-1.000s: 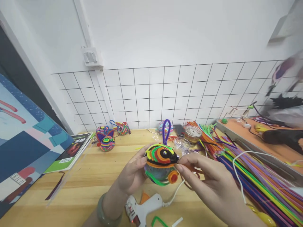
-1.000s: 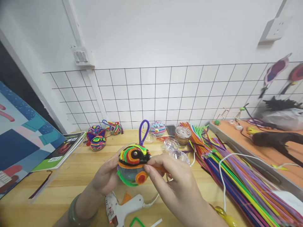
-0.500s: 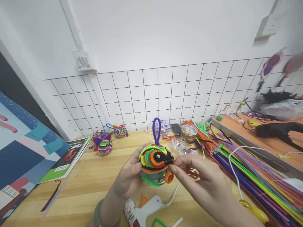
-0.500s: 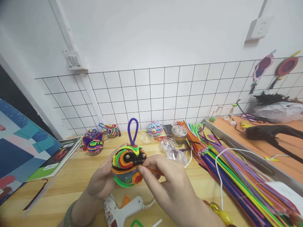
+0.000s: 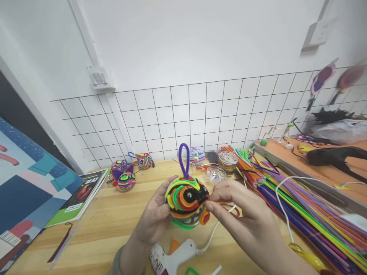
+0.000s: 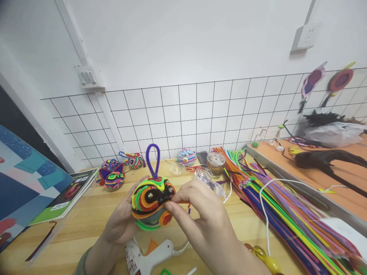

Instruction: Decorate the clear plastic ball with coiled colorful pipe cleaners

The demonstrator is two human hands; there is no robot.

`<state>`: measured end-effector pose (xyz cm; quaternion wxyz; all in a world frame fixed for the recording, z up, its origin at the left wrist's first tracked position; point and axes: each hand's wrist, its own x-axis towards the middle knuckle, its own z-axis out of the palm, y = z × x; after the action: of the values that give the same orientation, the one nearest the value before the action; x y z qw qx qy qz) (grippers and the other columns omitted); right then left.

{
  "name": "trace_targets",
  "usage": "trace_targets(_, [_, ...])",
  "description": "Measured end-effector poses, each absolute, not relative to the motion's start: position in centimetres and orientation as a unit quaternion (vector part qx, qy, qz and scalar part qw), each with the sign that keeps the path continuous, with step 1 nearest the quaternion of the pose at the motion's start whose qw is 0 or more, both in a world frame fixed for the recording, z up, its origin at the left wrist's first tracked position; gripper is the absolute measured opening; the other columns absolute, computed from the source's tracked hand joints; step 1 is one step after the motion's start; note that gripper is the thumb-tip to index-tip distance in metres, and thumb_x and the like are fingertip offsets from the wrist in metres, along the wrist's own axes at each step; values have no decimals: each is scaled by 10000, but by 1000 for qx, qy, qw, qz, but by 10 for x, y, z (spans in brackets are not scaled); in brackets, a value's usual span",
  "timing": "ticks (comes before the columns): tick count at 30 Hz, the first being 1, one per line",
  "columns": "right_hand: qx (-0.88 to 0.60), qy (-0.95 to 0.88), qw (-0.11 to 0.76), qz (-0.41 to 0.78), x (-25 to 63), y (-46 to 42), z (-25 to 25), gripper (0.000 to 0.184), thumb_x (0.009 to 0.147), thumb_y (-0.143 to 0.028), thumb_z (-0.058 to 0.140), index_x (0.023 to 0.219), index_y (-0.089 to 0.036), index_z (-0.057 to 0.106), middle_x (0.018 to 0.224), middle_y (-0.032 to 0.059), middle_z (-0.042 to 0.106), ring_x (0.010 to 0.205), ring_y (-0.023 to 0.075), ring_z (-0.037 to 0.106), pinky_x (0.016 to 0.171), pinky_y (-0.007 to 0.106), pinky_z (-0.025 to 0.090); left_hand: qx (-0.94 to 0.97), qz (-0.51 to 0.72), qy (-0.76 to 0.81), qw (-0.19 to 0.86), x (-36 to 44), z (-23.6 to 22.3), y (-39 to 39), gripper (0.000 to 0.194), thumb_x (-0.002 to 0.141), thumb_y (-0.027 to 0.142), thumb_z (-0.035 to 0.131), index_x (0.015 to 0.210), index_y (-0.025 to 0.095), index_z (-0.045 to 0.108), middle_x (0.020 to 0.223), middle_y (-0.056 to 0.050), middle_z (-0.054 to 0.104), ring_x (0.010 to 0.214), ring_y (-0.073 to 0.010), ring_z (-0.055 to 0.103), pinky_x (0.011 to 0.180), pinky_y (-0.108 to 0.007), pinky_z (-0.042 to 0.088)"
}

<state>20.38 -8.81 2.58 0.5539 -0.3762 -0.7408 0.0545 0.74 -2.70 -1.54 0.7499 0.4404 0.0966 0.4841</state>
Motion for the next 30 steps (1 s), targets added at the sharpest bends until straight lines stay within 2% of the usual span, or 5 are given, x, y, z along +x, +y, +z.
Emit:
trace_targets(8, [-396,-711,567,127,204,-83,26,101,873,-214,633,772,-212,625,723,-15,643,649,115,604,621,230,500,421,482,69,766,10,-18,-27,519,718,276,748,1223,262,629,1213,-48,684,1060,-200,647,930,-296,488])
trace_targets(13, [-409,-697,567,159,205,-83,26,118,869,-234,633,755,-203,633,718,1,642,669,139,621,627,260,509,424,489,73,759,9,-15,-28,518,722,271,741,1226,264,624,1222,-42,679,1072,-193,640,913,-271,490])
trace_targets(18, [-399,-699,583,115,206,-82,26,120,836,-208,668,725,-195,623,719,6,632,686,143,603,612,259,486,446,489,122,739,1,-17,-29,617,689,295,773,1274,282,577,1267,-65,641,1153,-266,589,959,-350,466])
trace_targets(22, [-389,-705,584,108,205,-80,26,137,841,-193,662,710,-193,620,673,-12,619,626,123,573,579,242,471,448,478,138,742,-4,-20,-27,662,668,297,793,1287,304,558,1288,-67,622,1210,-308,545,1008,-408,431])
trace_targets(30, [-383,-698,586,150,198,-83,23,127,846,-212,656,720,-199,640,660,-2,659,601,131,609,550,239,501,454,482,79,745,-6,-21,-25,602,661,231,804,1225,327,617,1198,-45,690,1065,-264,654,888,-351,530])
